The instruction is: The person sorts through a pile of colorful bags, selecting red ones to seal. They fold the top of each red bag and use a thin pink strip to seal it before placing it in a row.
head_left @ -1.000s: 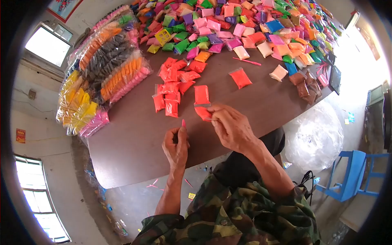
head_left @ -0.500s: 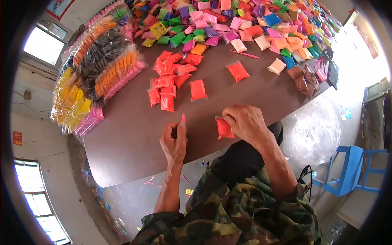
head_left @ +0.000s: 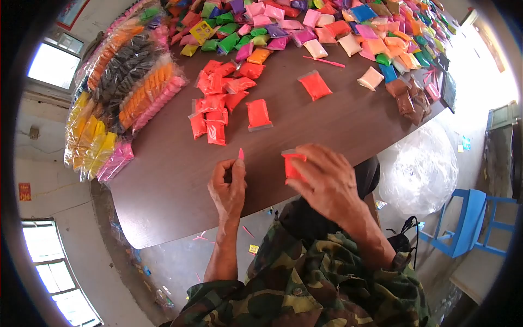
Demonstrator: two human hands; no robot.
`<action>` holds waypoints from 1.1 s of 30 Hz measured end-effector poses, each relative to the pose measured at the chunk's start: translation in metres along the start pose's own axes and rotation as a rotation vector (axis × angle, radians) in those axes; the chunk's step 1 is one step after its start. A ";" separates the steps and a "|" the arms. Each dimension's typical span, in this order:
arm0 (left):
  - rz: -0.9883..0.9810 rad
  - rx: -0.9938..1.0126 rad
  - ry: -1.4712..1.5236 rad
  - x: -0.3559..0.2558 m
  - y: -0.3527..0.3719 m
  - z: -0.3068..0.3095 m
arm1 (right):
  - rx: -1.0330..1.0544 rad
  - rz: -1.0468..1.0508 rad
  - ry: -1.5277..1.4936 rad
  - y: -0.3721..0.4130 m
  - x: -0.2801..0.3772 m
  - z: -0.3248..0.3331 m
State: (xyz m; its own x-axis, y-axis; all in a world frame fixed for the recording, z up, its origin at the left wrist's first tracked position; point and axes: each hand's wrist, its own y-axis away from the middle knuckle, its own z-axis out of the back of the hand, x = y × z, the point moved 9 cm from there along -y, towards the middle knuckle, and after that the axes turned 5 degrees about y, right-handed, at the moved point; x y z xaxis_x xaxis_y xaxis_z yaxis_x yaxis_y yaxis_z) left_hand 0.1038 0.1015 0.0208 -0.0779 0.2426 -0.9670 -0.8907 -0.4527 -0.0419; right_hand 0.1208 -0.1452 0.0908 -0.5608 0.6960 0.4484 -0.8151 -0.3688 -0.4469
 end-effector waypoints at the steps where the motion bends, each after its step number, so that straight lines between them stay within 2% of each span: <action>1: 0.007 0.018 -0.008 0.000 0.000 -0.001 | 0.022 0.025 0.021 0.007 0.008 -0.006; 7: 0.014 0.071 -0.032 -0.002 0.001 -0.002 | 0.045 0.067 0.020 0.020 -0.001 -0.031; 12: -0.017 0.079 -0.052 -0.001 0.000 -0.003 | 0.110 0.070 -0.002 0.015 -0.004 -0.025; 15: -0.132 0.070 -0.208 0.000 -0.002 -0.003 | 0.130 0.086 -0.011 0.015 -0.001 -0.022; 18: -0.307 0.181 -0.277 -0.025 0.004 -0.020 | 0.130 0.103 -0.029 0.014 0.002 -0.020; 21: -0.249 0.309 -0.242 -0.036 0.007 -0.039 | 0.132 0.093 -0.056 0.016 0.002 -0.020; 27: -0.376 0.475 -0.347 -0.043 0.012 -0.070 | 0.105 0.061 -0.096 0.017 0.002 -0.019; 30: -0.346 0.504 -0.387 -0.034 0.008 -0.072 | 0.079 0.054 -0.111 0.018 0.001 -0.017; 33: -0.228 0.536 -0.366 -0.034 -0.001 -0.074 | 0.094 0.060 -0.100 0.016 0.002 -0.018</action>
State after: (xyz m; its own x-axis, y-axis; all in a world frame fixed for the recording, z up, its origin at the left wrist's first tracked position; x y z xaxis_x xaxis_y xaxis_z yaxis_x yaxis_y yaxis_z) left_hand 0.1408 0.0299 0.0350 0.0758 0.5985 -0.7976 -0.9941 0.1080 -0.0134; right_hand 0.1090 -0.1385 0.0703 -0.6167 0.6083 0.4997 -0.7871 -0.4672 -0.4027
